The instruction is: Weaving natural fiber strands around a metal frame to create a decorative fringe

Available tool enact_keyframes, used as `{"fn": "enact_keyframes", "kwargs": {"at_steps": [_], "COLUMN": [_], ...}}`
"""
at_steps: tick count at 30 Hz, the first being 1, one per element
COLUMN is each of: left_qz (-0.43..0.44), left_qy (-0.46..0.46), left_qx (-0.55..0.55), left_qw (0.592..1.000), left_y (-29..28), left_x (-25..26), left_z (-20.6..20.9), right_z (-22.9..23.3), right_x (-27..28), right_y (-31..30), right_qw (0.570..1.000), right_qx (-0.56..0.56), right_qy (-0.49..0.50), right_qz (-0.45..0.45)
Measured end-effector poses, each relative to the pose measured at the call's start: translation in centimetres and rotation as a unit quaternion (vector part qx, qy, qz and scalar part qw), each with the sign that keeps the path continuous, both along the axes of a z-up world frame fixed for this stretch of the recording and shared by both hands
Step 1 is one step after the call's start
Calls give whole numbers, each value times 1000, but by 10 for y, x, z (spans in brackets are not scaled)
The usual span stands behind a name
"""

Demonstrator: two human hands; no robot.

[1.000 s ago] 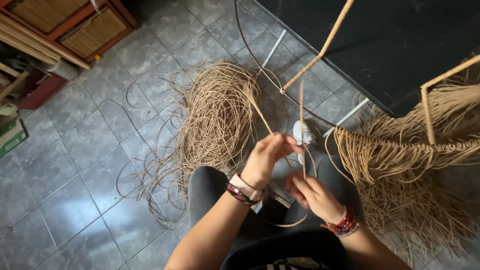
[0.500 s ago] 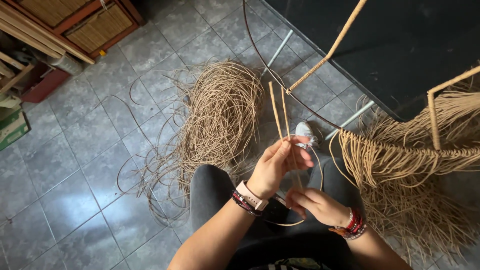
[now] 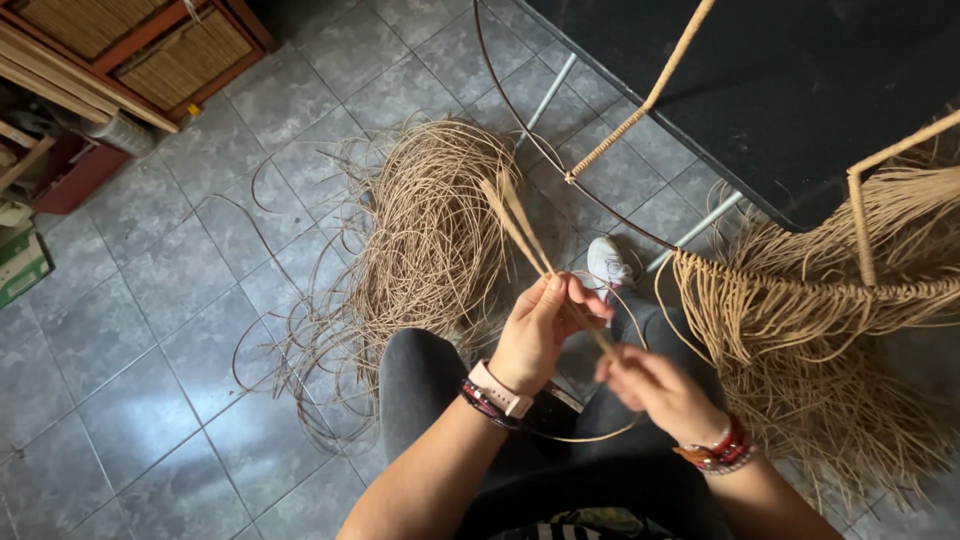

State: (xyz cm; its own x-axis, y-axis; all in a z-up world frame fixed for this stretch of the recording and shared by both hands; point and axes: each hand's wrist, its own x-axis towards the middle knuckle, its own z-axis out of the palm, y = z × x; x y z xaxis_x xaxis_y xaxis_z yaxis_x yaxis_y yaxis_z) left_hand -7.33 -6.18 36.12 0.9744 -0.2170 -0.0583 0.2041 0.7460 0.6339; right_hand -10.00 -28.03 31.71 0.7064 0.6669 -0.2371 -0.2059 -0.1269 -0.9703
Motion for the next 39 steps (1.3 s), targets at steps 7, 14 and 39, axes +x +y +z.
{"fn": "enact_keyframes", "kwargs": {"at_steps": [7,14,39], "left_qz": [28,37,-118], "left_qy": [-308,-456,-351], "left_qx": [619,631,751], "left_qw": [722,627,547], "left_y": [10,-3,13], "left_x": [-25,-44,-43], "left_z": [79,96,44], "right_z": [74,56,116], "right_x": [16,21,8], "right_y": [0,-15,-34], "right_qw": [950,866,845], "right_qx": [-248,-361,-426], "right_qy": [-178,-338,-320], "right_qz": [-66,-71,52]}}
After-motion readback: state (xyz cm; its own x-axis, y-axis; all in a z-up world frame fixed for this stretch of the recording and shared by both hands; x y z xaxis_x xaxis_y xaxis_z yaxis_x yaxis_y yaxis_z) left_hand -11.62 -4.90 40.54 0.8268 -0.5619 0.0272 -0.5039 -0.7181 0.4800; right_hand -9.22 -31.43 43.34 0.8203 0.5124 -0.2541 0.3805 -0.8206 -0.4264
